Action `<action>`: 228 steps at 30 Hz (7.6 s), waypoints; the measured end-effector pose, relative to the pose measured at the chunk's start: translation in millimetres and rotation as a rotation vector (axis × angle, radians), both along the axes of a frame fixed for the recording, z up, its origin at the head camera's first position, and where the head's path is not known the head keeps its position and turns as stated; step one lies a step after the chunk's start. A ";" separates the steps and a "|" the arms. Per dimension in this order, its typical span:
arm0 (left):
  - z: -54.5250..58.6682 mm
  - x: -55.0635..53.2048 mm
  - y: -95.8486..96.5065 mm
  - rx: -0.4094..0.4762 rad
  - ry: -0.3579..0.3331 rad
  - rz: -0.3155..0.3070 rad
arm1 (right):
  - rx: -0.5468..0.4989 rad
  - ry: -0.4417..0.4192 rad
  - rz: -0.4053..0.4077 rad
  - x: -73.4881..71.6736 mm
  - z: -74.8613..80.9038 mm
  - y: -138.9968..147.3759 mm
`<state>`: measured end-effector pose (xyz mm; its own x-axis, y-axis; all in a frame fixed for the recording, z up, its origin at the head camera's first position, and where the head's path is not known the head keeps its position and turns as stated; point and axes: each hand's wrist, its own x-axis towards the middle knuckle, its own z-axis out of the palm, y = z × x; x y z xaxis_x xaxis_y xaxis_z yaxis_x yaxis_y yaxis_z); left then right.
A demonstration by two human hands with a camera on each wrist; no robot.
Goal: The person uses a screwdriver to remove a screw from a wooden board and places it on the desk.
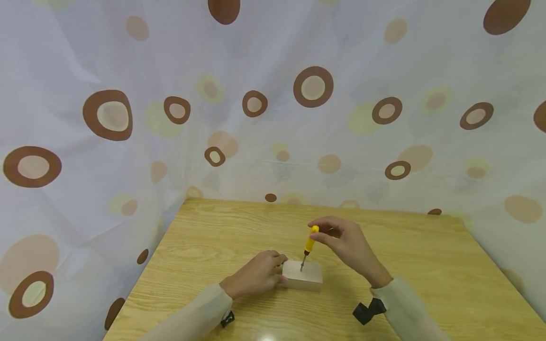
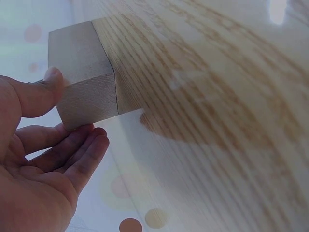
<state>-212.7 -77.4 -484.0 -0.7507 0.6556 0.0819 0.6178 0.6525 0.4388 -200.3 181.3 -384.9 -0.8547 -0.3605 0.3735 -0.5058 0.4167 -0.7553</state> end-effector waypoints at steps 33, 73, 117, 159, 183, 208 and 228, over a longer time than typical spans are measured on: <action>-0.1 0.5 0.3 -0.016 0.011 -0.002 | -0.001 0.090 -0.049 0.4 -4.6 -5.5; 1.4 2.6 1.8 -0.032 0.039 -0.003 | -0.024 0.131 -0.024 0.1 -9.9 -3.6; 1.8 2.1 1.3 -0.010 0.076 -0.027 | -0.004 0.132 -0.078 1.5 -8.5 -7.1; 0.4 2.9 -0.2 -0.001 0.050 -0.008 | -0.004 0.085 -0.021 1.6 -7.7 -4.4; -0.9 3.4 -1.7 -0.011 0.061 -0.012 | -0.114 0.099 -0.079 2.6 2.1 17.1; -0.5 3.3 -1.9 -0.002 0.039 -0.020 | -0.017 0.104 -0.224 14.5 -10.7 50.2; -0.2 3.5 -1.4 -0.010 0.037 -0.019 | 0.019 0.015 -0.274 17.3 -26.4 72.0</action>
<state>-209.2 -78.9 -484.2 -0.7344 0.6710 0.1021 0.6459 0.6447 0.4089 -183.1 253.3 -411.3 -0.9159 -0.1232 0.3821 -0.3830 0.5534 -0.7396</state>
